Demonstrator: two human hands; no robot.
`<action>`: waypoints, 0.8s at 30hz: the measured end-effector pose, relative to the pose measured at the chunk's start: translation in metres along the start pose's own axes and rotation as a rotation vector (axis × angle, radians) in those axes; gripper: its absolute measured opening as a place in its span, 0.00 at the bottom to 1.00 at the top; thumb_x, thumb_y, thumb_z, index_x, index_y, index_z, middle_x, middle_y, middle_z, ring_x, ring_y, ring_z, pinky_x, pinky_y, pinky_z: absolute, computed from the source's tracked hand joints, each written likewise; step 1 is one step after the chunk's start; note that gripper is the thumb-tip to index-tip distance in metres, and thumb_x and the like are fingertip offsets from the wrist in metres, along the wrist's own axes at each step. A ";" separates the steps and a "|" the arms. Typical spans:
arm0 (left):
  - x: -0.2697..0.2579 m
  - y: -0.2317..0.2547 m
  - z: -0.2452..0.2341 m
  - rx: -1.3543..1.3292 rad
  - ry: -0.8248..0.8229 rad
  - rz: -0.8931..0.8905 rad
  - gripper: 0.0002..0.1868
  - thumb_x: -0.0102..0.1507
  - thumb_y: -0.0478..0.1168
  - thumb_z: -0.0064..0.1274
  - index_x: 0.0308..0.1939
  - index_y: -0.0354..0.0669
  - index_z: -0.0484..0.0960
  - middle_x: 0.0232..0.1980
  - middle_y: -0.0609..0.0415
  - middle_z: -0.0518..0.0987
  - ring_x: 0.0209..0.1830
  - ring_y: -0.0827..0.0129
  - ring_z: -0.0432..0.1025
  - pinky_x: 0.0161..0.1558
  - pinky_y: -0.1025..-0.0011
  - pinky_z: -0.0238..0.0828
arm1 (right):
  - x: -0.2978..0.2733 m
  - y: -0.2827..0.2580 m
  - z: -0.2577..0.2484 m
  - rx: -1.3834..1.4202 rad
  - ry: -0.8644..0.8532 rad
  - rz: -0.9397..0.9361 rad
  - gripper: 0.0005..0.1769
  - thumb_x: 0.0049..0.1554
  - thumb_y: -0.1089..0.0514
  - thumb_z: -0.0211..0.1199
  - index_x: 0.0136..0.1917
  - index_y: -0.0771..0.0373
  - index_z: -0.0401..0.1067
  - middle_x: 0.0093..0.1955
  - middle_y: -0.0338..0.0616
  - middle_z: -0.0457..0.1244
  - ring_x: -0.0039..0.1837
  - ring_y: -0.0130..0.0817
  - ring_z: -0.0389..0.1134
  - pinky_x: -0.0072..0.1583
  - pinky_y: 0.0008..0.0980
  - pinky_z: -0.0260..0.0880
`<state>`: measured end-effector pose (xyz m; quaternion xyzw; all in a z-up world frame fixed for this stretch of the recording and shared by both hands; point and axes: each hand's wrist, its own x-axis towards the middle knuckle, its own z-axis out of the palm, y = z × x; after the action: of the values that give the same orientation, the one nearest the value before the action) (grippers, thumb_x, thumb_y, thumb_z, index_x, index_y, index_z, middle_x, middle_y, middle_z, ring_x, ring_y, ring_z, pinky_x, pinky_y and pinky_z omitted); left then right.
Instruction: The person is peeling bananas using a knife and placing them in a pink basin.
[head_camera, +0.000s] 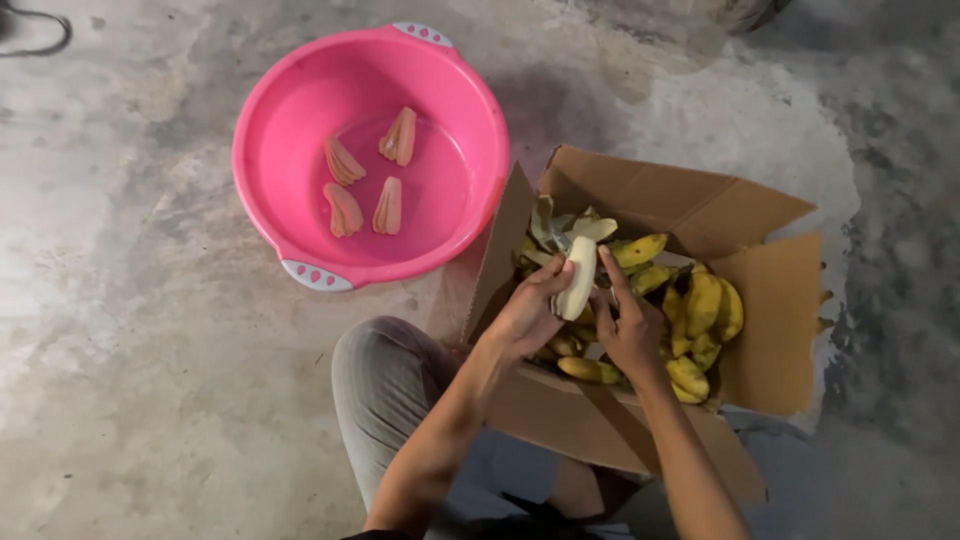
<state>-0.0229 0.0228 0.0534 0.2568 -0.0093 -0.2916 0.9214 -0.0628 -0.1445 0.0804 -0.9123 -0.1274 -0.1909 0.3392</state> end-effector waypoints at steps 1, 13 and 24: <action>-0.002 0.003 0.003 0.025 -0.006 -0.005 0.20 0.77 0.45 0.42 0.70 0.42 0.69 0.58 0.57 0.76 0.56 0.71 0.71 0.56 0.69 0.70 | 0.002 -0.004 -0.007 0.004 -0.017 -0.016 0.35 0.63 0.67 0.59 0.81 0.56 0.58 0.64 0.51 0.70 0.40 0.39 0.70 0.41 0.35 0.68; -0.037 0.044 0.049 0.125 0.035 0.209 0.27 0.73 0.43 0.43 0.74 0.36 0.64 0.69 0.51 0.73 0.66 0.63 0.68 0.64 0.61 0.69 | -0.034 0.007 -0.102 0.001 -0.230 0.220 0.38 0.56 0.42 0.67 0.75 0.55 0.66 0.29 0.38 0.66 0.25 0.28 0.64 0.32 0.32 0.66; -0.030 0.014 0.072 0.238 -0.010 0.274 0.24 0.71 0.39 0.50 0.70 0.37 0.66 0.62 0.50 0.75 0.60 0.64 0.73 0.59 0.64 0.73 | -0.011 -0.045 -0.077 0.607 0.135 0.277 0.31 0.51 0.49 0.78 0.61 0.71 0.76 0.50 0.44 0.71 0.51 0.28 0.73 0.52 0.28 0.74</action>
<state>-0.0522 0.0154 0.1265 0.3589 -0.0832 -0.1613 0.9156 -0.1095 -0.1639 0.1554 -0.7636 -0.0306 -0.1563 0.6257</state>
